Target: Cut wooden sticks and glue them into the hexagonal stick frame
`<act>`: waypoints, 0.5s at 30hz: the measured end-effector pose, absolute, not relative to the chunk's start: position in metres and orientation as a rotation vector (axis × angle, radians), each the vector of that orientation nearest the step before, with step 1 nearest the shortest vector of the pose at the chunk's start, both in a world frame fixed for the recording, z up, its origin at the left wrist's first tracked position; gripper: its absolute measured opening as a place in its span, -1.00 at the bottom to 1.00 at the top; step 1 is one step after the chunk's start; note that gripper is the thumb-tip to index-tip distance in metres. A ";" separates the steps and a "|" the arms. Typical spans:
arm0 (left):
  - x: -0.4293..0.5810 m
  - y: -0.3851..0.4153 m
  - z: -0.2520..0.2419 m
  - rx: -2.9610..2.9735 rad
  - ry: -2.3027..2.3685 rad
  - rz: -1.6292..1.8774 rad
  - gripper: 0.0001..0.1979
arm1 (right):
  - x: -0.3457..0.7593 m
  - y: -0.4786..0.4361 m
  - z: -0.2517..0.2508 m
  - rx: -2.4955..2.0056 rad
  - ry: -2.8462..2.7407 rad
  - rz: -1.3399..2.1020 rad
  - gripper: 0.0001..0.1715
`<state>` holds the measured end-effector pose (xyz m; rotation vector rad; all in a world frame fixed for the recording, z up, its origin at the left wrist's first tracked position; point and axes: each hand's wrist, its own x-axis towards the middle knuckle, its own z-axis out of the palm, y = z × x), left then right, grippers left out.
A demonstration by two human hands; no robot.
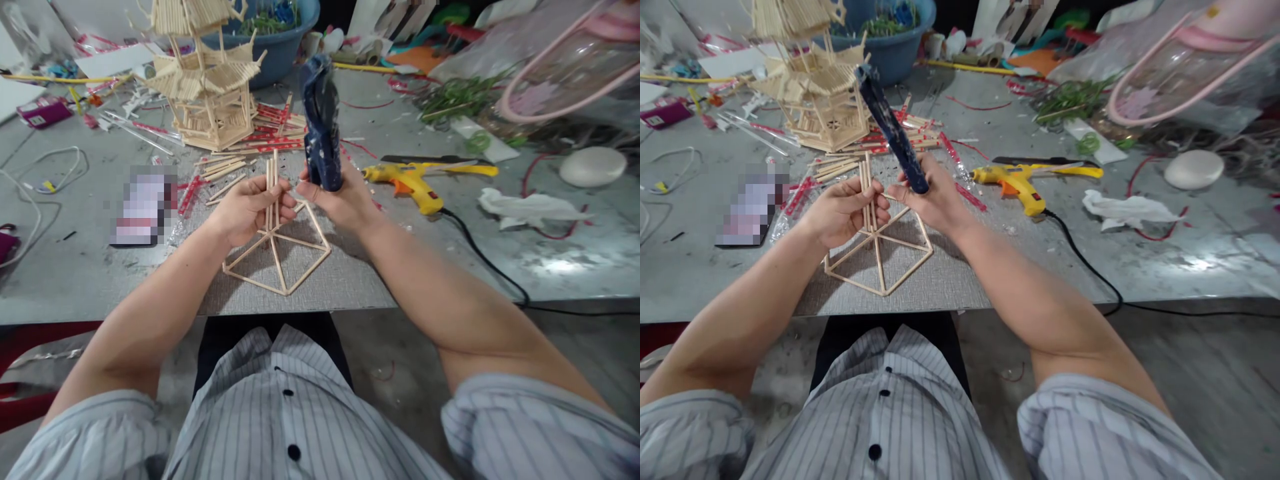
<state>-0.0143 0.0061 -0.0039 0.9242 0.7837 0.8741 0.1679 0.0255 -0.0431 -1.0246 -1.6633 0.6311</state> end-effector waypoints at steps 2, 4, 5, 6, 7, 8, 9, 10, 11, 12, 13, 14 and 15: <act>-0.014 0.005 -0.004 0.935 0.776 0.784 -0.81 | 0.167 0.025 -0.044 -1.003 -1.649 0.667 -0.58; -0.014 0.004 -0.006 0.938 0.760 0.702 -0.80 | 0.167 0.024 -0.045 -0.980 -1.610 0.728 -0.65; -0.014 0.004 -0.007 0.940 0.757 0.675 -0.79 | 0.166 0.025 -0.045 -0.972 -1.582 0.766 -0.67; -0.014 0.005 -0.008 0.943 0.759 0.657 -0.80 | 0.166 0.025 -0.046 -0.968 -1.555 0.796 -0.68; -0.014 0.005 -0.009 0.946 0.761 0.641 -0.82 | 0.166 0.025 -0.045 -0.966 -1.535 0.813 -0.69; -0.014 0.005 -0.011 0.950 0.761 0.626 -0.84 | 0.166 0.025 -0.045 -0.969 -1.526 0.813 -0.69; -0.014 0.006 -0.011 0.952 0.756 0.610 -0.87 | 0.166 0.024 -0.045 -0.975 -1.527 0.799 -0.71; -0.014 0.006 -0.012 0.954 0.747 0.593 -0.90 | 0.166 0.024 -0.045 -0.982 -1.534 0.779 -0.73; -0.014 0.005 -0.012 0.955 0.737 0.579 -0.92 | 0.165 0.023 -0.044 -0.988 -1.540 0.758 -0.75; -0.013 0.005 -0.012 0.955 0.729 0.569 -0.93 | 0.165 0.023 -0.044 -0.991 -1.544 0.744 -0.77; -0.013 0.004 -0.011 0.955 0.728 0.563 -0.93 | 0.165 0.022 -0.043 -0.993 -1.546 0.737 -0.78; -0.012 0.003 -0.011 0.954 0.734 0.561 -0.93 | 0.165 0.021 -0.043 -0.995 -1.548 0.736 -0.79; -0.011 0.002 -0.010 0.953 0.745 0.561 -0.93 | 0.164 0.021 -0.043 -1.000 -1.551 0.738 -0.80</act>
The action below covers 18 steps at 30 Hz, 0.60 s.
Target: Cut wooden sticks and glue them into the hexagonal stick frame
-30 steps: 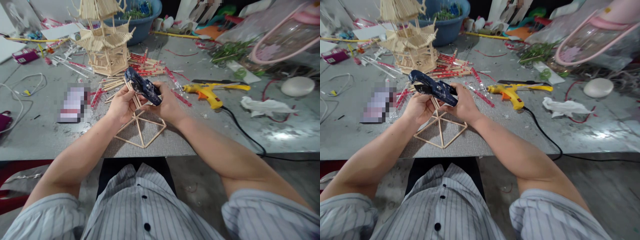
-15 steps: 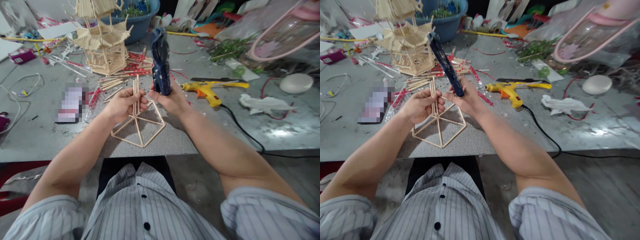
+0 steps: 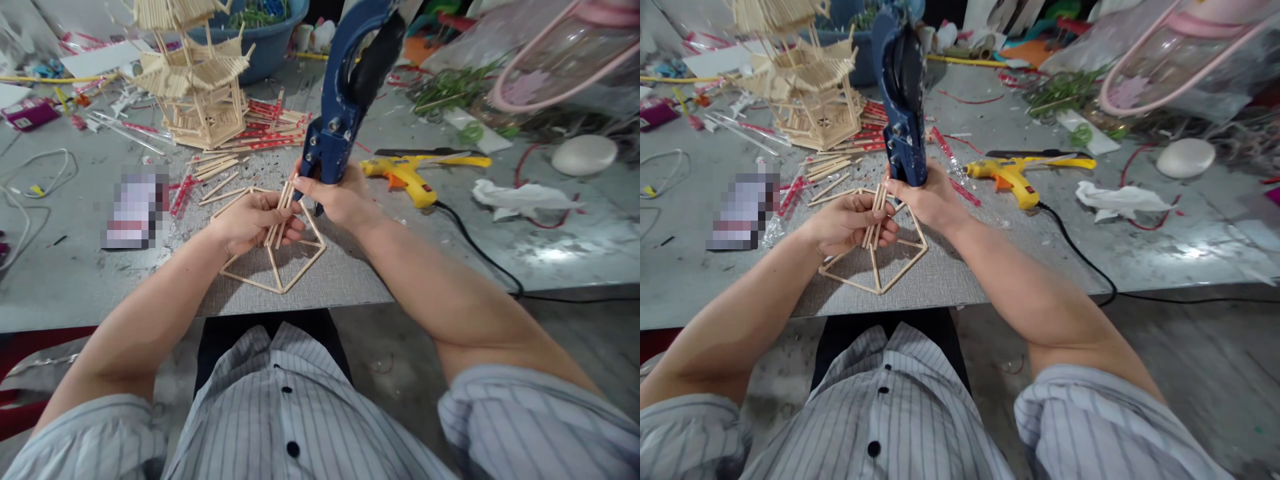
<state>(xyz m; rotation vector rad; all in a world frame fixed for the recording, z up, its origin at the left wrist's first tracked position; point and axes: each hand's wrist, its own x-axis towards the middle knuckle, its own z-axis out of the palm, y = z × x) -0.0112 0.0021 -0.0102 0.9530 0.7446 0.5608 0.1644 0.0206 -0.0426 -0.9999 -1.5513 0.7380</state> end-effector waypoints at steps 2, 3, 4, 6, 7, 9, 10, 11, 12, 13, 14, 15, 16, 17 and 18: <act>-0.010 0.000 -0.009 0.949 0.768 0.566 -0.90 | 0.164 0.020 -0.042 -1.007 -1.566 0.743 -0.80; -0.009 -0.001 -0.009 0.947 0.776 0.568 -0.88 | 0.165 0.019 -0.042 -1.009 -1.573 0.744 -0.80; -0.009 -0.002 -0.009 0.946 0.781 0.570 -0.87 | 0.165 0.020 -0.042 -1.010 -1.577 0.746 -0.79; -0.008 -0.002 -0.009 0.944 0.783 0.570 -0.87 | 0.166 0.021 -0.043 -1.011 -1.575 0.750 -0.78; -0.008 -0.003 -0.009 0.943 0.784 0.568 -0.88 | 0.166 0.021 -0.043 -1.014 -1.575 0.753 -0.77; -0.007 -0.002 -0.009 0.939 0.790 0.567 -0.88 | 0.166 0.022 -0.044 -1.018 -1.576 0.763 -0.75; -0.007 -0.002 -0.010 0.936 0.796 0.567 -0.87 | 0.166 0.023 -0.044 -1.018 -1.576 0.770 -0.75; -0.007 -0.002 -0.010 0.932 0.801 0.568 -0.86 | 0.166 0.023 -0.044 -1.017 -1.572 0.776 -0.75; -0.008 -0.002 -0.010 0.928 0.804 0.569 -0.84 | 0.166 0.023 -0.044 -1.017 -1.566 0.781 -0.76; -0.008 -0.002 -0.010 0.925 0.804 0.570 -0.83 | 0.165 0.022 -0.044 -1.016 -1.561 0.786 -0.77; -0.008 -0.002 -0.010 0.922 0.800 0.571 -0.82 | 0.165 0.022 -0.043 -1.017 -1.559 0.790 -0.78; -0.008 -0.002 -0.011 0.918 0.793 0.572 -0.81 | 0.165 0.021 -0.042 -1.018 -1.558 0.793 -0.79; -0.007 -0.002 -0.011 0.915 0.784 0.574 -0.81 | 0.165 0.021 -0.042 -1.017 -1.558 0.791 -0.80; -0.007 -0.002 -0.011 0.913 0.776 0.576 -0.80 | 0.165 0.021 -0.041 -1.014 -1.556 0.783 -0.81; -0.007 -0.002 -0.011 0.910 0.772 0.579 -0.79 | 0.165 0.021 -0.041 -1.008 -1.555 0.767 -0.81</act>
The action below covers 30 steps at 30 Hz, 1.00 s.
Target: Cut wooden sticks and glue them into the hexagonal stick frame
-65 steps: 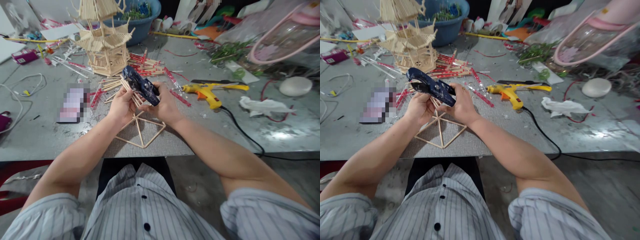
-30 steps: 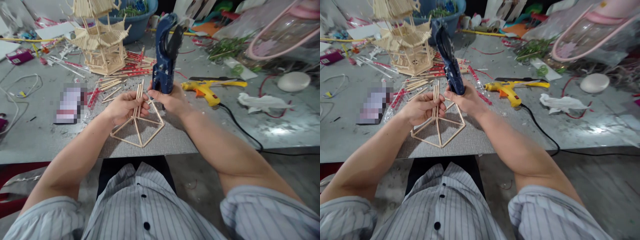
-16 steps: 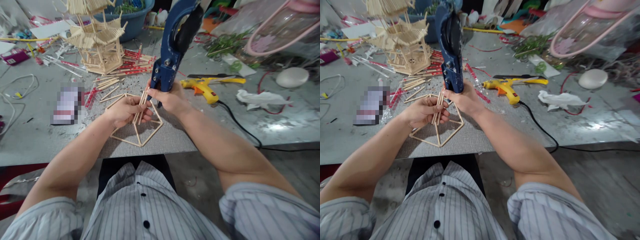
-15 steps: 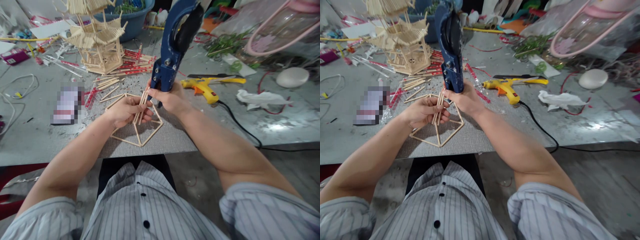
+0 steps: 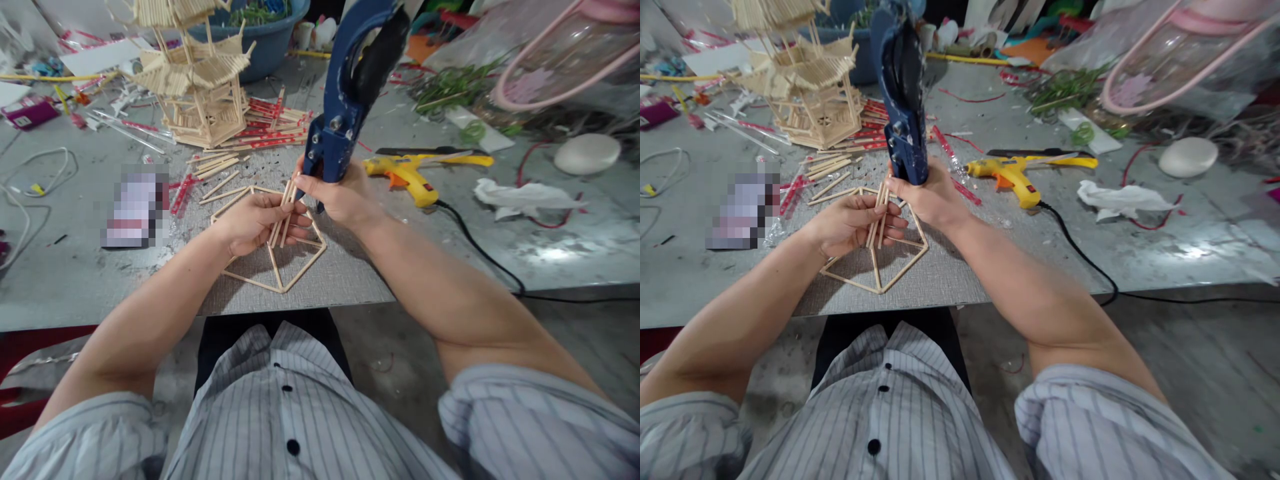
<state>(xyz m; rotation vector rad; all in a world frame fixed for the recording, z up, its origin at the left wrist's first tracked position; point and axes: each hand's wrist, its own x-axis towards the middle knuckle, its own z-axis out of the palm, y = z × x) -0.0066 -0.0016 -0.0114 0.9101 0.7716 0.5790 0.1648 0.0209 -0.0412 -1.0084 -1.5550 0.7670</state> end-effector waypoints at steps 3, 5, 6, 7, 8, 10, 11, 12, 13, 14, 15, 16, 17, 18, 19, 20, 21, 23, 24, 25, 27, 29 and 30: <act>-0.005 -0.002 -0.012 0.904 0.787 0.619 -0.76 | 0.166 0.023 -0.042 -1.012 -1.578 0.676 -0.78; -0.003 -0.003 -0.012 0.898 0.798 0.653 -0.78 | 0.166 0.023 -0.042 -1.031 -1.599 0.634 -0.74; -0.002 -0.003 -0.011 0.898 0.798 0.658 -0.79 | 0.166 0.023 -0.042 -1.037 -1.601 0.635 -0.72; -0.001 -0.004 -0.011 0.901 0.795 0.650 -0.80 | 0.166 0.023 -0.042 -1.036 -1.600 0.647 -0.70; -0.001 -0.005 -0.010 0.909 0.790 0.636 -0.81 | 0.165 0.023 -0.042 -1.032 -1.597 0.668 -0.68; 0.000 -0.005 -0.009 0.928 0.786 0.640 -0.81 | 0.164 0.023 -0.042 -1.022 -1.596 0.693 -0.64; -0.001 -0.004 -0.009 0.933 0.789 0.680 -0.81 | 0.163 0.023 -0.042 -1.022 -1.598 0.683 -0.62; -0.002 -0.002 -0.010 0.938 0.797 0.752 -0.82 | 0.163 0.023 -0.042 -1.024 -1.601 0.657 -0.60; -0.004 0.002 -0.011 0.948 0.809 0.849 -0.84 | 0.164 0.024 -0.043 -1.030 -1.597 0.618 -0.57; -0.008 0.007 -0.012 0.967 0.825 0.964 -0.86 | 0.165 0.025 -0.043 -1.040 -1.589 0.577 -0.56; -0.012 0.014 -0.015 1.005 0.843 1.093 -0.88 | 0.167 0.027 -0.043 -1.054 -1.577 0.544 -0.55; -0.017 0.023 -0.019 1.079 0.867 1.196 -0.91 | 0.168 0.028 -0.044 -1.073 -1.563 0.524 -0.55; -0.023 0.032 -0.023 1.171 0.892 1.299 -0.92 | 0.170 0.030 -0.045 -1.093 -1.552 0.510 -0.55; -0.028 0.041 -0.028 1.276 0.904 1.385 -0.90 | 0.172 0.032 -0.046 -1.115 -1.548 0.497 -0.55; -0.034 0.050 -0.034 1.398 0.906 1.424 -0.86 | 0.174 0.034 -0.047 -1.135 -1.551 0.479 -0.55; -0.038 0.058 -0.039 1.512 0.906 1.439 -0.85 | 0.175 0.036 -0.048 -1.153 -1.559 0.453 -0.55; -0.042 0.064 -0.044 1.612 0.908 1.425 -0.85 | 0.176 0.037 -0.049 -1.171 -1.567 0.422 -0.55; -0.046 0.071 -0.053 1.747 0.927 1.374 -0.85 | 0.177 0.039 -0.052 -1.212 -1.579 0.375 -0.56; -0.046 0.072 -0.057 1.780 0.944 1.343 -0.86 | 0.177 0.039 -0.052 -1.234 -1.585 0.366 -0.57; -0.046 0.071 -0.060 1.794 0.965 1.310 -0.87 | 0.177 0.039 -0.052 -1.254 -1.593 0.362 -0.58; -0.045 0.068 -0.064 1.788 1.006 1.249 -0.89 | 0.176 0.038 -0.051 -1.279 -1.612 0.358 -0.63; -0.043 0.063 -0.066 1.783 1.027 1.211 -0.89 | 0.176 0.036 -0.049 -1.298 -1.631 0.363 -0.67; -0.043 0.061 -0.067 1.790 1.029 1.204 -0.90 | 0.177 0.035 -0.047 -1.312 -1.639 0.370 -0.69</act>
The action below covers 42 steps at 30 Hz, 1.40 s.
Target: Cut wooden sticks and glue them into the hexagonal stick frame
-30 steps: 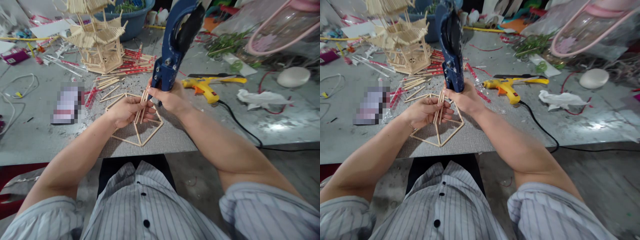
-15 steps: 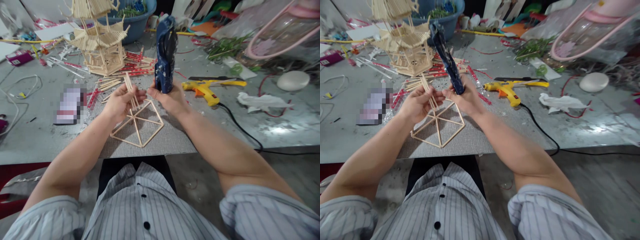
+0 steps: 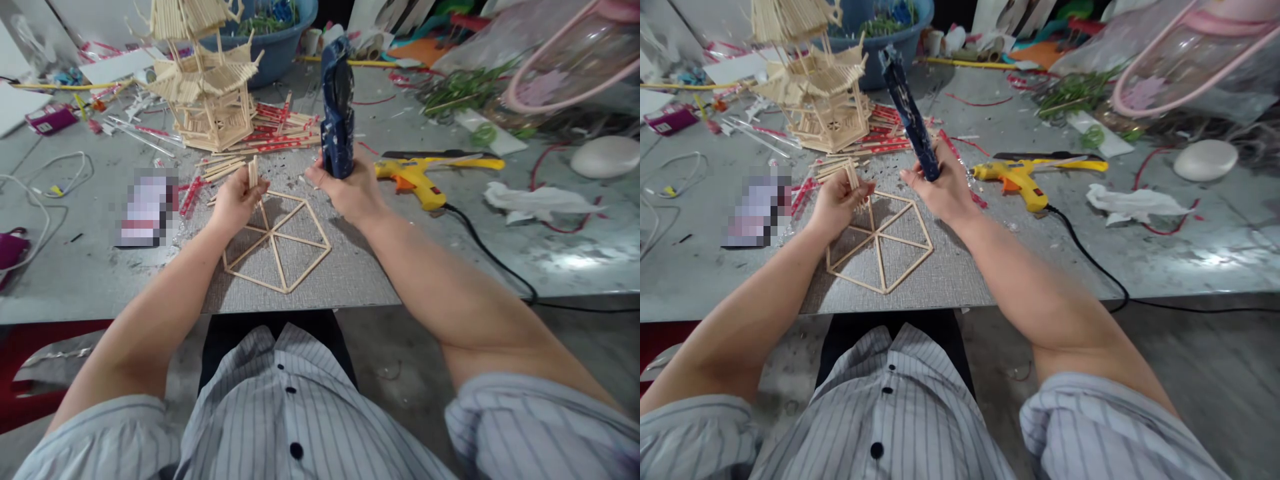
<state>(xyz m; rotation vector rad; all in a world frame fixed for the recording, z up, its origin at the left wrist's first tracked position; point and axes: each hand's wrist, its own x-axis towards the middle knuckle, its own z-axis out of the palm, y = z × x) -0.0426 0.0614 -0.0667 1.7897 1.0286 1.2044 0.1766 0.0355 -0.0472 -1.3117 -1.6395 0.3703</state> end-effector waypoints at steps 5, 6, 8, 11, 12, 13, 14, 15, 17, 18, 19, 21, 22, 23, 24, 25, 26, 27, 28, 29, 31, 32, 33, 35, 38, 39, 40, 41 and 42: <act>-0.043 0.058 -0.065 1.828 1.044 1.193 -0.91 | 0.176 0.032 -0.040 -1.365 -1.694 0.394 -0.73; -0.044 0.057 -0.065 1.836 1.056 1.186 -0.91 | 0.176 0.031 -0.039 -1.370 -1.705 0.401 -0.73; -0.045 0.056 -0.063 1.859 1.092 1.170 -0.89 | 0.176 0.029 -0.037 -1.382 -1.718 0.418 -0.74; -0.047 0.053 -0.060 1.886 1.173 1.157 -0.89 | 0.176 0.028 -0.034 -1.406 -1.725 0.444 -0.74; -0.047 0.052 -0.059 1.885 1.192 1.156 -0.88 | 0.176 0.027 -0.034 -1.411 -1.722 0.451 -0.74; -0.047 0.051 -0.058 1.879 1.199 1.159 -0.88 | 0.176 0.026 -0.033 -1.411 -1.716 0.453 -0.74; -0.047 0.050 -0.057 1.868 1.192 1.166 -0.87 | 0.175 0.026 -0.032 -1.406 -1.713 0.452 -0.74; -0.047 0.050 -0.057 1.855 1.174 1.170 -0.87 | 0.175 0.025 -0.031 -1.401 -1.713 0.448 -0.75; -0.046 0.049 -0.057 1.822 1.126 1.177 -0.86 | 0.175 0.025 -0.030 -1.403 -1.724 0.442 -0.77; -0.045 0.048 -0.057 1.808 1.100 1.179 -0.86 | 0.175 0.024 -0.030 -1.408 -1.734 0.442 -0.78; -0.045 0.048 -0.058 1.803 1.073 1.179 -0.86 | 0.175 0.024 -0.030 -1.409 -1.744 0.443 -0.79; -0.045 0.046 -0.058 1.817 1.031 1.168 -0.90 | 0.176 0.025 -0.030 -1.387 -1.757 0.446 -0.79; -0.046 0.045 -0.057 1.831 1.020 1.155 -0.92 | 0.176 0.025 -0.030 -1.373 -1.761 0.444 -0.78; -0.046 0.044 -0.057 1.843 1.016 1.142 -0.92 | 0.176 0.025 -0.030 -1.362 -1.767 0.441 -0.77; -0.047 0.043 -0.057 1.849 1.019 1.133 -0.92 | 0.175 0.025 -0.030 -1.362 -1.773 0.436 -0.77; -0.048 0.042 -0.057 1.845 1.021 1.126 -0.92 | 0.175 0.025 -0.029 -1.369 -1.781 0.431 -0.76; -0.049 0.042 -0.057 1.836 1.017 1.125 -0.91 | 0.175 0.024 -0.028 -1.383 -1.793 0.425 -0.75; -0.049 0.043 -0.057 1.828 1.008 1.127 -0.91 | 0.174 0.023 -0.027 -1.401 -1.809 0.418 -0.74; -0.049 0.043 -0.058 1.826 0.995 1.131 -0.90 | 0.174 0.023 -0.026 -1.415 -1.826 0.413 -0.72; -0.049 0.044 -0.058 1.825 0.979 1.133 -0.91 | 0.174 0.023 -0.026 -1.428 -1.842 0.416 -0.71; -0.047 0.044 -0.058 1.807 0.955 1.136 -0.91 | 0.174 0.024 -0.027 -1.449 -1.863 0.440 -0.67; -0.046 0.044 -0.056 1.774 0.950 1.133 -0.90 | 0.174 0.025 -0.028 -1.459 -1.867 0.456 -0.64; -0.045 0.043 -0.054 1.723 0.944 1.121 -0.89 | 0.174 0.027 -0.029 -1.466 -1.870 0.470 -0.61; -0.043 0.039 -0.047 1.586 0.925 1.082 -0.87 | 0.175 0.030 -0.032 -1.477 -1.890 0.487 -0.55; -0.044 0.031 -0.032 1.396 0.868 0.976 -0.78 | 0.175 0.030 -0.032 -1.485 -1.941 0.525 -0.53; -0.045 0.028 -0.027 1.342 0.854 0.919 -0.75 | 0.175 0.029 -0.030 -1.485 -1.958 0.540 -0.53; -0.046 0.026 -0.023 1.297 0.842 0.867 -0.72 | 0.175 0.028 -0.029 -1.483 -1.978 0.554 -0.53; -0.047 0.024 -0.019 1.260 0.832 0.824 -0.70 | 0.176 0.026 -0.026 -1.476 -2.001 0.562 -0.52; -0.048 0.022 -0.016 1.234 0.820 0.789 -0.68 | 0.176 0.025 -0.024 -1.469 -2.028 0.566 -0.50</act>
